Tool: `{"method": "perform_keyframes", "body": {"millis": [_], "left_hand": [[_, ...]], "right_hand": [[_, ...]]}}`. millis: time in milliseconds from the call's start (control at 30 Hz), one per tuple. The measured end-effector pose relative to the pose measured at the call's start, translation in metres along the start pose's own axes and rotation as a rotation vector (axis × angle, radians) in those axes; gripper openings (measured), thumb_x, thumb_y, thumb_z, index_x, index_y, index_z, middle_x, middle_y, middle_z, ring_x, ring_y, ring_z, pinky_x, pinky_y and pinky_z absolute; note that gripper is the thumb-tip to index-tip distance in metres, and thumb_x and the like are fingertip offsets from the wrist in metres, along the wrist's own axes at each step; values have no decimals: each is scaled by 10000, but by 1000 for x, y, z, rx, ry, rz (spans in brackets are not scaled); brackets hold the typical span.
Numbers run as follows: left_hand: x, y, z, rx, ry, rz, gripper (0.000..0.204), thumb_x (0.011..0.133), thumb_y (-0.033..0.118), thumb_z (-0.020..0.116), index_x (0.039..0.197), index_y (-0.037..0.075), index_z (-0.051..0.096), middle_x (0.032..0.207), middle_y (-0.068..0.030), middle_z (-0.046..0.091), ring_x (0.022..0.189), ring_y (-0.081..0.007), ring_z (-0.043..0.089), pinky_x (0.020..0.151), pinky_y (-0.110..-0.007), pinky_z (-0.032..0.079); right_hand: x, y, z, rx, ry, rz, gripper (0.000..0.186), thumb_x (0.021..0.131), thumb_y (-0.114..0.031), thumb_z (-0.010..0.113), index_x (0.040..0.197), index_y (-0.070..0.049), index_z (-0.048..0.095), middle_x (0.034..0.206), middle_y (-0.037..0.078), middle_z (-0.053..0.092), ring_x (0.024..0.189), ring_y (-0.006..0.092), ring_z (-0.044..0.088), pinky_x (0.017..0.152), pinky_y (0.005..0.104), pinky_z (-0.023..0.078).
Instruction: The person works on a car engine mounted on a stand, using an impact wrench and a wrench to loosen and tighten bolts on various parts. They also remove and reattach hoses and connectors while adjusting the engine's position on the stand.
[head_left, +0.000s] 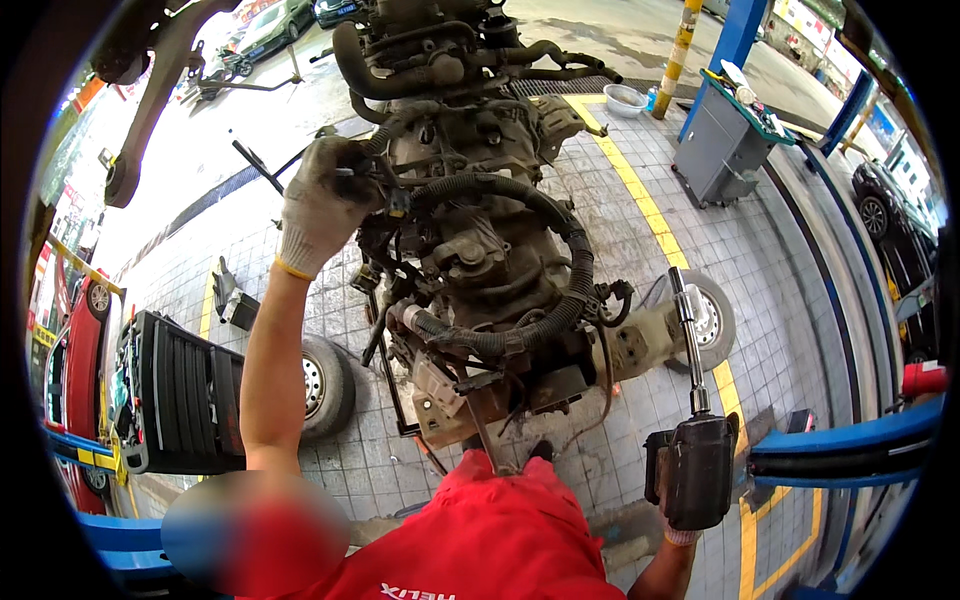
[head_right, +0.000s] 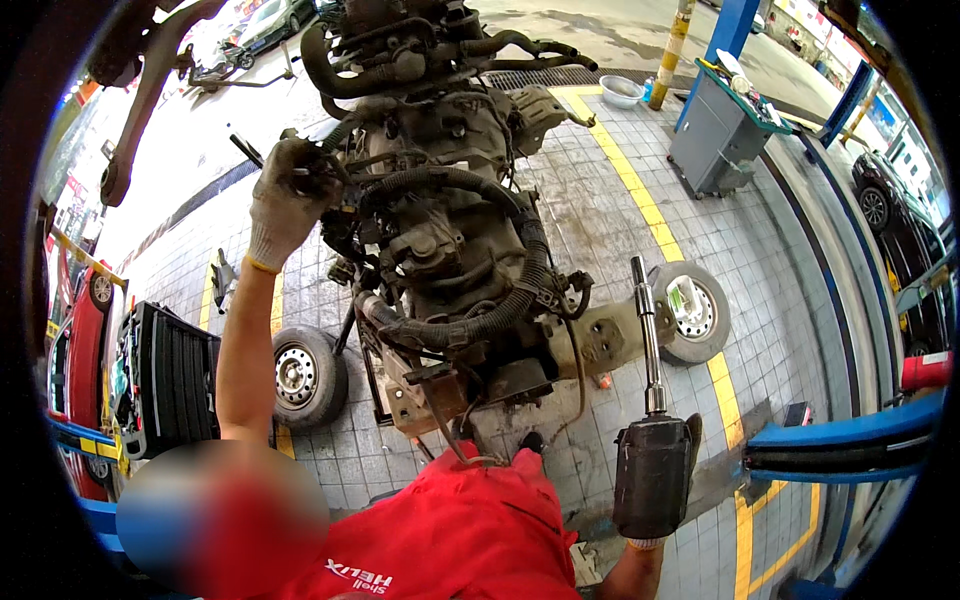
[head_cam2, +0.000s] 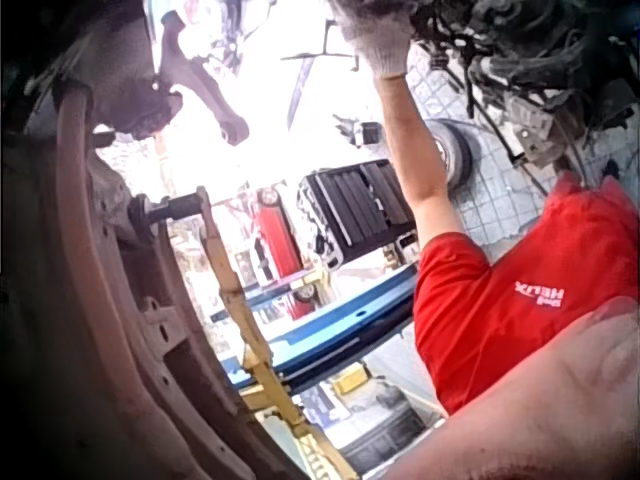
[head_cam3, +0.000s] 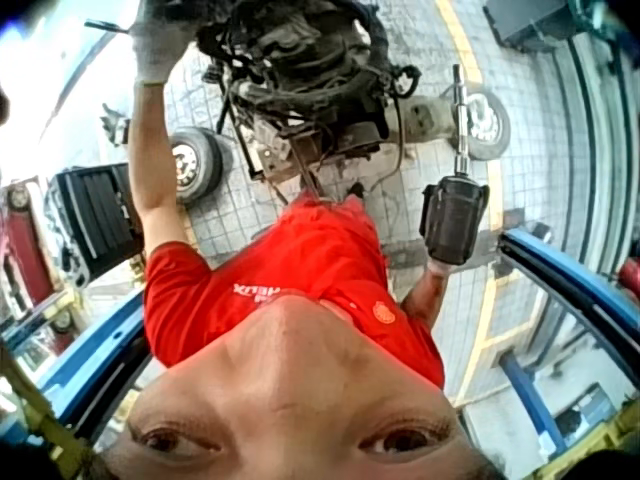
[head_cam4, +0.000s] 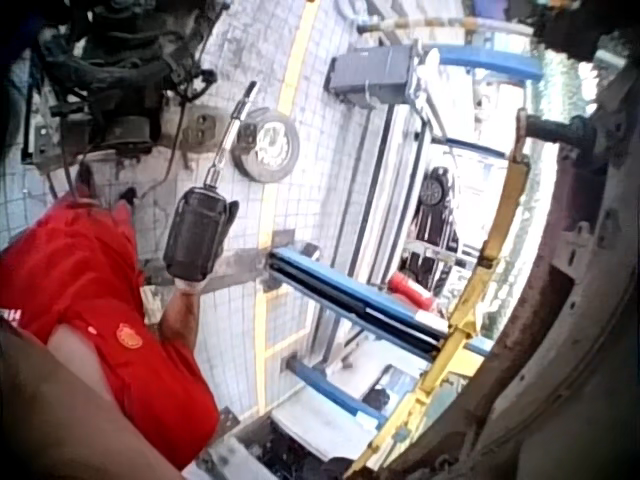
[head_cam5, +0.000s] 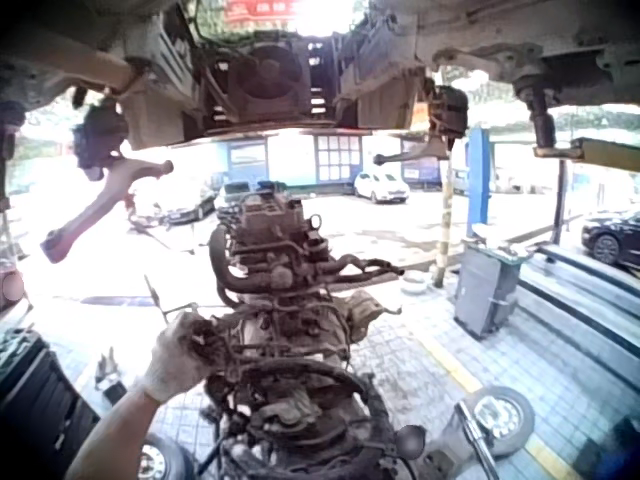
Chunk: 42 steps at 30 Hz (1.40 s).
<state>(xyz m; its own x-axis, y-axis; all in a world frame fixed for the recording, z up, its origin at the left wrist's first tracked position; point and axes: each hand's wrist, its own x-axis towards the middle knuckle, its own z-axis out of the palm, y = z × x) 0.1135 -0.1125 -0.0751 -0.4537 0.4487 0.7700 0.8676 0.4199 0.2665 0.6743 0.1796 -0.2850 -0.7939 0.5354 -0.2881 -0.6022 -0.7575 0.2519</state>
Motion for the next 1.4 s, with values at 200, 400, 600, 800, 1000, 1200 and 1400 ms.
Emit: {"method": "perform_keyframes", "body": {"millis": [200, 400, 600, 800, 1000, 1200, 1400], "left_hand": [[-36, 0, 1, -64, 104, -207, 438, 810, -76, 746, 1191, 49, 569, 1033, -32, 673, 892, -130, 661, 805, -274, 556], [-64, -71, 19, -559, 183, -816, 269, 939, -56, 648, 1187, 20, 577, 1047, -78, 686, 863, -142, 684, 733, -288, 597], [-76, -83, 35, -663, 180, -929, 257, 963, 11, 660, 1212, 12, 595, 1045, -84, 689, 839, -159, 671, 727, -317, 591], [-95, -83, 34, -881, 118, -1061, 243, 981, 59, 651, 1220, 28, 622, 953, -71, 694, 784, -188, 689, 722, -359, 608], [-100, -97, 42, -986, 67, -1145, 171, 974, 99, 695, 1130, 48, 650, 860, -58, 666, 735, -197, 681, 706, -358, 602], [-111, -105, 61, -984, 68, -1258, 140, 959, 107, 717, 1086, 73, 668, 853, -43, 663, 730, -194, 660, 677, -349, 584], [-105, -111, 56, -943, 76, -1128, 237, 925, 140, 772, 1103, 28, 662, 886, -64, 647, 773, -187, 639, 700, -335, 592]], "right_hand": [[-36, -27, -14, 362, -5, -40, 568, 1119, -468, 388, 1577, -133, 387, 1633, 131, 335, 1495, 296, 332, 1237, 524, 259], [-44, -39, -24, 414, -37, -16, 583, 1122, -434, 393, 1632, -161, 320, 1698, 82, 295, 1568, 299, 259, 1307, 510, 129], [-32, -36, -21, -317, -230, -119, 559, 1128, -402, 389, 1628, -161, 325, 1681, 69, 337, 1548, 246, 313, 1306, 433, 172], [-24, -44, -37, -1867, -152, -568, 596, 1105, -415, 453, 1618, -131, 342, 1649, 68, 398, 1526, 213, 360, 1289, 396, 215], [-11, -34, -29, -2437, 111, -813, 618, 1084, -393, 510, 1618, -128, 345, 1642, 70, 411, 1526, 223, 362, 1282, 387, 223], [-7, -34, -27, -2496, 154, -793, 645, 1063, -370, 568, 1618, -125, 349, 1635, 72, 424, 1525, 234, 365, 1275, 378, 231], [-17, -32, -31, -2696, 205, -681, 676, 1042, -348, 625, 1618, -122, 352, 1627, 74, 437, 1524, 244, 367, 1269, 369, 239]]}}
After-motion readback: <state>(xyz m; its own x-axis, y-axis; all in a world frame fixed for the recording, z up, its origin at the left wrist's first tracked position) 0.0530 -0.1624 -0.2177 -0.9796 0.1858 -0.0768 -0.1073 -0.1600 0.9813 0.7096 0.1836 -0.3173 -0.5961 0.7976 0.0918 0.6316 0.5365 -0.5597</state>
